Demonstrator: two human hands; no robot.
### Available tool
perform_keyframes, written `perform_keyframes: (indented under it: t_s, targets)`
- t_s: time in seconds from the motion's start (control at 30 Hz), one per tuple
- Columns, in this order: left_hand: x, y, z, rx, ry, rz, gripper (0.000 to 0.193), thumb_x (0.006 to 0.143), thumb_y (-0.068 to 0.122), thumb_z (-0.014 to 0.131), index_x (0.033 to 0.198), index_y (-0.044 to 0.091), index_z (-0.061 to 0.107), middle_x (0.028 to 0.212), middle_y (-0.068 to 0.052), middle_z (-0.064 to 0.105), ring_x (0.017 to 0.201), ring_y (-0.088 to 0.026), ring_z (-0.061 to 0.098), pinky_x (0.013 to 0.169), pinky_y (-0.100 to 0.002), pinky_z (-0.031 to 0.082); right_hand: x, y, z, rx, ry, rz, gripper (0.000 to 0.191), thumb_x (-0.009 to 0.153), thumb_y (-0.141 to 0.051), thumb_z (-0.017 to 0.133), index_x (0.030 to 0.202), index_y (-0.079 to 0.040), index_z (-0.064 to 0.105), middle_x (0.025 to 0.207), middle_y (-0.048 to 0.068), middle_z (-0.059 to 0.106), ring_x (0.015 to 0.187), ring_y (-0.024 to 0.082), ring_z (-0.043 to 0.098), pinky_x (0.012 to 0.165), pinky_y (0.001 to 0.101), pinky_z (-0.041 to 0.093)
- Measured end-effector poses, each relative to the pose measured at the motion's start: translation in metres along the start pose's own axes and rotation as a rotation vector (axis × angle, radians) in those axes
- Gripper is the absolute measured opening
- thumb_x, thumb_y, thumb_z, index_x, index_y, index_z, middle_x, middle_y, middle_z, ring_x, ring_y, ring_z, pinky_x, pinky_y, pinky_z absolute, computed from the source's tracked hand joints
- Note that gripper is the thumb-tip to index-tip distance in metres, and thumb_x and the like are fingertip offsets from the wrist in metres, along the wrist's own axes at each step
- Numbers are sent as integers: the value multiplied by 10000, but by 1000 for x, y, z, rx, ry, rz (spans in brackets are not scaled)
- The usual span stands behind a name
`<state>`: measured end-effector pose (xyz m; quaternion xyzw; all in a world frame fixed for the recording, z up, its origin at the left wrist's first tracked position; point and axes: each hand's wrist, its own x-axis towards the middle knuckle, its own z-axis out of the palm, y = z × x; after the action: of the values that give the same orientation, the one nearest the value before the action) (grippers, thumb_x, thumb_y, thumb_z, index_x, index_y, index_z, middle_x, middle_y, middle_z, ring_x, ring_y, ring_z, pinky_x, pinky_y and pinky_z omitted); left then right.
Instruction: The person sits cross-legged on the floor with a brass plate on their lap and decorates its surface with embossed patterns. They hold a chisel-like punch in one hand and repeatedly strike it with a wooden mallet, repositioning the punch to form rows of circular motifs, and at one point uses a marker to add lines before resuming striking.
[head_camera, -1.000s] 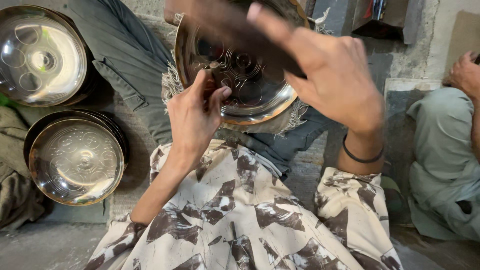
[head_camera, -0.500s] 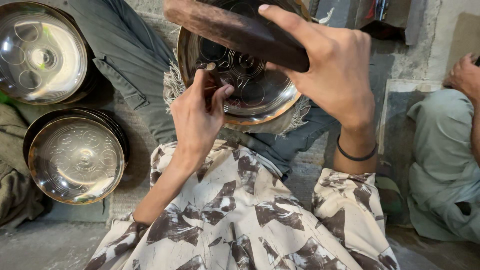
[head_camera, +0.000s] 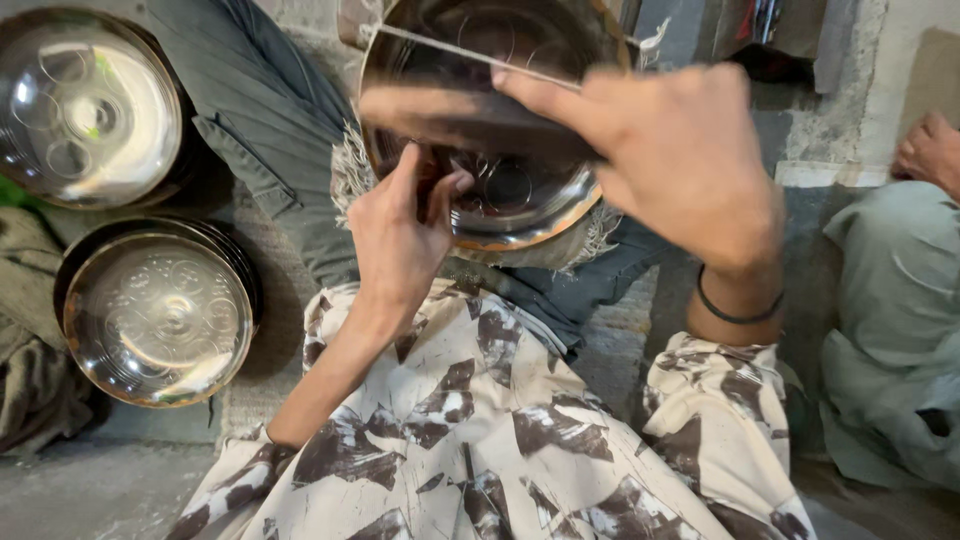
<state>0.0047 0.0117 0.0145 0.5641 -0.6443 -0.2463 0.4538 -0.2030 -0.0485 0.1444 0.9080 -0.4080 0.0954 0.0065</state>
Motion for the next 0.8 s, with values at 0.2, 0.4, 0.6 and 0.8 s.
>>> perform_keyframes:
  t_s: [0.2,0.4,0.6,0.8]
  targets:
    - [0,0,0,-57,-11,-21,159,988,25,715,1104,8,608,954,-112,782,872,-248,803,680,-320,610,9,-8,-5,-46,1,-50,782,874,-152,825,1559,-296,475,886,32,660,693,272,650,614,420,473]
    - [1,-4,0,-55,-49,-22,147,974,9,711,1077,2,606,947,-113,787,856,-249,796,656,-320,606,-4,-3,-2,-62,-32,-11,823,858,-65,750,1590,-282,442,955,40,684,709,236,669,627,393,494]
    - [5,-5,0,-34,-84,-2,141,953,6,733,1039,5,621,919,-133,776,866,-273,788,643,-341,593,-5,-3,4,-48,-7,7,763,877,-200,814,1559,-274,481,854,41,683,616,254,661,547,402,473]
    - [17,-5,-2,-44,-200,79,199,902,-33,726,1085,2,657,893,-157,755,812,-296,777,673,-366,582,-19,2,13,116,62,92,772,851,-107,821,1528,-249,479,971,103,721,770,328,686,651,435,490]
